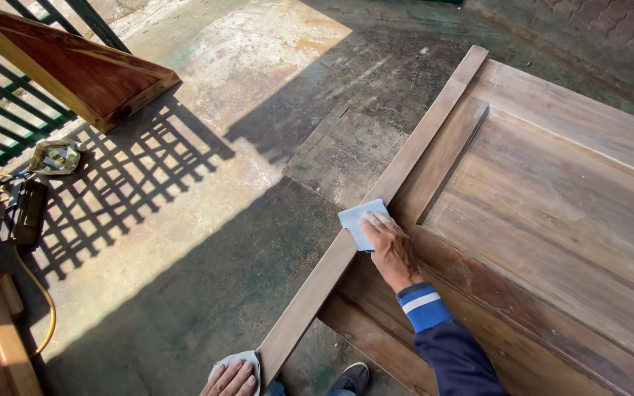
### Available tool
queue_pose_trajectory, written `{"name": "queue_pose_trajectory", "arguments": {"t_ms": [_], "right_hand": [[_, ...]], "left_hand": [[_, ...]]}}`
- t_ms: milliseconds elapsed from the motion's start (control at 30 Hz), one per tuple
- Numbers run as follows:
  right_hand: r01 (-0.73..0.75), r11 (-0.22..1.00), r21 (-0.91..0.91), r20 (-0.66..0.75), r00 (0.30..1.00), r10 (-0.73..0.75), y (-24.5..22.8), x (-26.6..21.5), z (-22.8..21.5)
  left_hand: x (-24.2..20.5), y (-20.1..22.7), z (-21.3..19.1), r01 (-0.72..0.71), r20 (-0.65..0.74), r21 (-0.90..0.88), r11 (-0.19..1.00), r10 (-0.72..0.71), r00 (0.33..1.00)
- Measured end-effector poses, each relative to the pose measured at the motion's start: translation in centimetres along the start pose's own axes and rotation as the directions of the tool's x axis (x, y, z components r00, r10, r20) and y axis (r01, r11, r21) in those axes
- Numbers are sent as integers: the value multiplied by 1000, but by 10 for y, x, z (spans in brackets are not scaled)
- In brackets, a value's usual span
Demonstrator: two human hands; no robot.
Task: Sand the surface and edges of a wooden door using handheld sandpaper.
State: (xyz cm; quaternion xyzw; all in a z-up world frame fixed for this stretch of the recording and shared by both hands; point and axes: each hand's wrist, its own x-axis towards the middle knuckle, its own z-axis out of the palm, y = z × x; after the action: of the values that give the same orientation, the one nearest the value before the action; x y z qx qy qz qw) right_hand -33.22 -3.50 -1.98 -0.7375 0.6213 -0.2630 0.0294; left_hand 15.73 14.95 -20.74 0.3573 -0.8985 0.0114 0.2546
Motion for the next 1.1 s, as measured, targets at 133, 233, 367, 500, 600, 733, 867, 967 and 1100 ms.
{"name": "queue_pose_trajectory", "arguments": {"t_ms": [133, 233, 367, 500, 600, 733, 867, 967, 1100], "right_hand": [[16, 1000, -20, 10, 1000, -16, -80, -50, 17], [135, 991, -5, -11, 991, -135, -160, -116, 31], [222, 968, 114, 97, 968, -233, -193, -129, 12], [-4, 993, -114, 149, 989, 21, -121, -67, -9], [-64, 986, -152, 45, 996, 72, -157, -79, 9], [129, 992, 3, 155, 979, -128, -289, -156, 21], [256, 957, 137, 158, 948, -276, -288, -156, 16], [164, 986, -16, 104, 981, -161, -196, -122, 27], [-42, 993, -113, 33, 998, 46, -168, -95, 25]], "left_hand": [[94, 28, -99, 130, 240, -240, 962, -71, 968], [107, 40, -116, 220, 334, -328, 919, -105, 937], [110, 50, -142, 597, 305, -500, 627, -518, 799], [117, 44, -176, 608, 340, -539, 584, -510, 791], [112, 32, -199, 586, 353, -548, 597, -469, 809], [90, 12, -200, 590, 279, -524, 614, -531, 800], [85, -2, -205, 639, 261, -537, 551, -612, 746], [96, 0, -209, 637, 269, -536, 554, -603, 751], [103, 11, -203, 596, 245, -548, 587, -569, 785]]}}
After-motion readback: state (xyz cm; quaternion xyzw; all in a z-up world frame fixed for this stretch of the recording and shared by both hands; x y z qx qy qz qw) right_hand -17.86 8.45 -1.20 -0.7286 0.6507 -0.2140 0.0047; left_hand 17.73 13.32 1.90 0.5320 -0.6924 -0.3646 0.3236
